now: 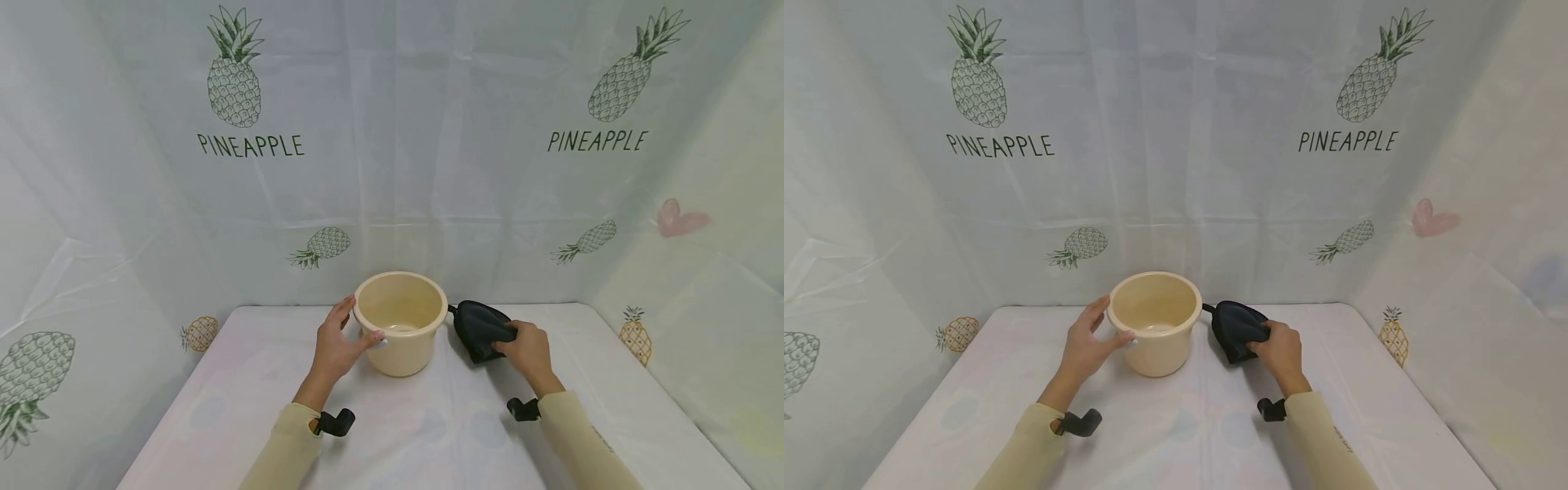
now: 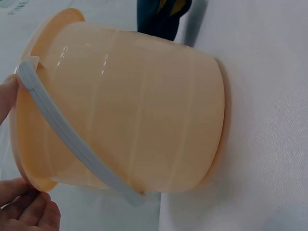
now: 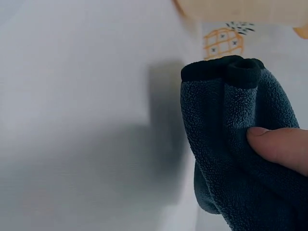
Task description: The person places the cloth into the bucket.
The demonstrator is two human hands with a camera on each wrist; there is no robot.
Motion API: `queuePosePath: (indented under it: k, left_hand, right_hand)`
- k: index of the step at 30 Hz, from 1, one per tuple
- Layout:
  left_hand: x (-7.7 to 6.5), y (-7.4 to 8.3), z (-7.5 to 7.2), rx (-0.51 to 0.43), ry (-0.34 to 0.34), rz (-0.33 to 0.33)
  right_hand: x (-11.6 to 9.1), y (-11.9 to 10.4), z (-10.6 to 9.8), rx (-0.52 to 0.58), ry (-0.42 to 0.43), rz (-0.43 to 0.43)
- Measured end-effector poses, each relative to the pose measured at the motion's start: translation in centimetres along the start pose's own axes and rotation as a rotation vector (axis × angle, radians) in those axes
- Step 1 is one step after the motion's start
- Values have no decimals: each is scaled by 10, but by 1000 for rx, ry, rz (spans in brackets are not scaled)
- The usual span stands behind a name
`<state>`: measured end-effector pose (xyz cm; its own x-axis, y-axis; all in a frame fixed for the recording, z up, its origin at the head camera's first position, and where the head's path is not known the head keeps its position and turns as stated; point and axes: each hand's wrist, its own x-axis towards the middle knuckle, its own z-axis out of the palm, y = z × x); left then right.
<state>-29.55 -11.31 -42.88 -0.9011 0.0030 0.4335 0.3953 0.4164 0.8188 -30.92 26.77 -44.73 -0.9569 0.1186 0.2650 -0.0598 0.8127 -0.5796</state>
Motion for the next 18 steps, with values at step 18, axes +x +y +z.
queuePosePath:
  k: [18]
  left_hand:
    - [0,-1,0,0,-3,-18]
  right_hand:
    - [10,-28,-37,1,74,-6]
